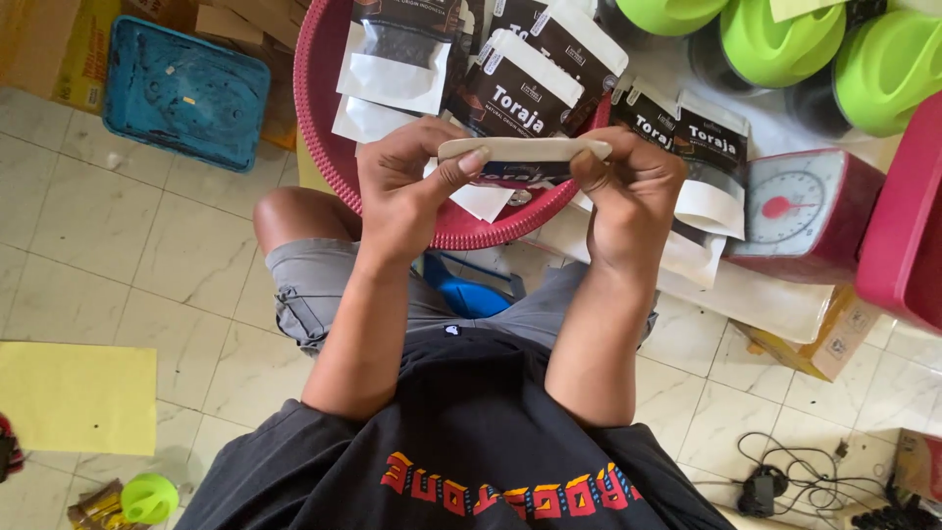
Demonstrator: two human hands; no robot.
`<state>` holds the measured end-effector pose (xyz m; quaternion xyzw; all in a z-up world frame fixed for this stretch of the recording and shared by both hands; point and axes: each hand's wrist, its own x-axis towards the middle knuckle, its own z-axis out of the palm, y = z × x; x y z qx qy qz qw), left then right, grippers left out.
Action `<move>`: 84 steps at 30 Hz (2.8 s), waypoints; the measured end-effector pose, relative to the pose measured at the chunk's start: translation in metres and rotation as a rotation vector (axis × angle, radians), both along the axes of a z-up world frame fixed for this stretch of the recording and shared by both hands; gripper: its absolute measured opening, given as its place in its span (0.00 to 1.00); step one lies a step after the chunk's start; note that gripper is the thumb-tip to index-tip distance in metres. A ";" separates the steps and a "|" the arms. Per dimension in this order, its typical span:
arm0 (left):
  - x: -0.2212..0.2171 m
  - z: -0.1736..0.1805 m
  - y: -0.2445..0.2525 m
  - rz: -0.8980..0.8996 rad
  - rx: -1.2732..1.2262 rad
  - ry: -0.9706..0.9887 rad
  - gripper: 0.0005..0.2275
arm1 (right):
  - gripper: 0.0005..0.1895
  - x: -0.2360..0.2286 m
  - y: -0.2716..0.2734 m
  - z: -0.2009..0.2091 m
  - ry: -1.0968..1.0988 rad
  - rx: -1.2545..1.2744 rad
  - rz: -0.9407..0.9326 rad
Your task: The person sits on a low stool and repeatedly folds the top edges of small white coffee packets labeled 'Toraja' by hand. They handle the packets one at a time from a red basket, fold the tops, and place them back into the basket.
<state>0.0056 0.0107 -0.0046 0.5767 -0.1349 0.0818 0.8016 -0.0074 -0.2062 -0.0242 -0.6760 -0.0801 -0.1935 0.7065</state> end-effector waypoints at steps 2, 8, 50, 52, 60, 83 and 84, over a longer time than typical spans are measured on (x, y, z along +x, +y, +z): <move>0.002 -0.004 0.004 0.004 -0.024 0.001 0.04 | 0.11 -0.001 0.004 0.001 0.019 -0.003 0.011; 0.006 -0.021 0.013 0.002 -0.125 0.013 0.04 | 0.13 0.003 0.024 -0.008 0.060 0.043 -0.015; 0.029 -0.036 0.068 0.495 -0.343 0.113 0.09 | 0.14 0.009 0.103 -0.008 0.223 -0.633 0.160; 0.030 -0.027 0.069 0.491 -0.342 0.133 0.10 | 0.10 0.009 0.100 -0.016 0.293 -0.627 0.154; 0.025 -0.033 0.083 0.590 0.143 0.080 0.23 | 0.13 0.041 0.083 -0.028 0.290 -0.457 0.108; -0.019 -0.049 0.044 0.324 0.261 0.335 0.14 | 0.22 0.036 0.082 -0.040 0.478 -0.407 0.133; -0.020 -0.050 0.044 0.303 0.230 0.355 0.15 | 0.21 0.037 0.080 -0.040 0.465 -0.441 0.125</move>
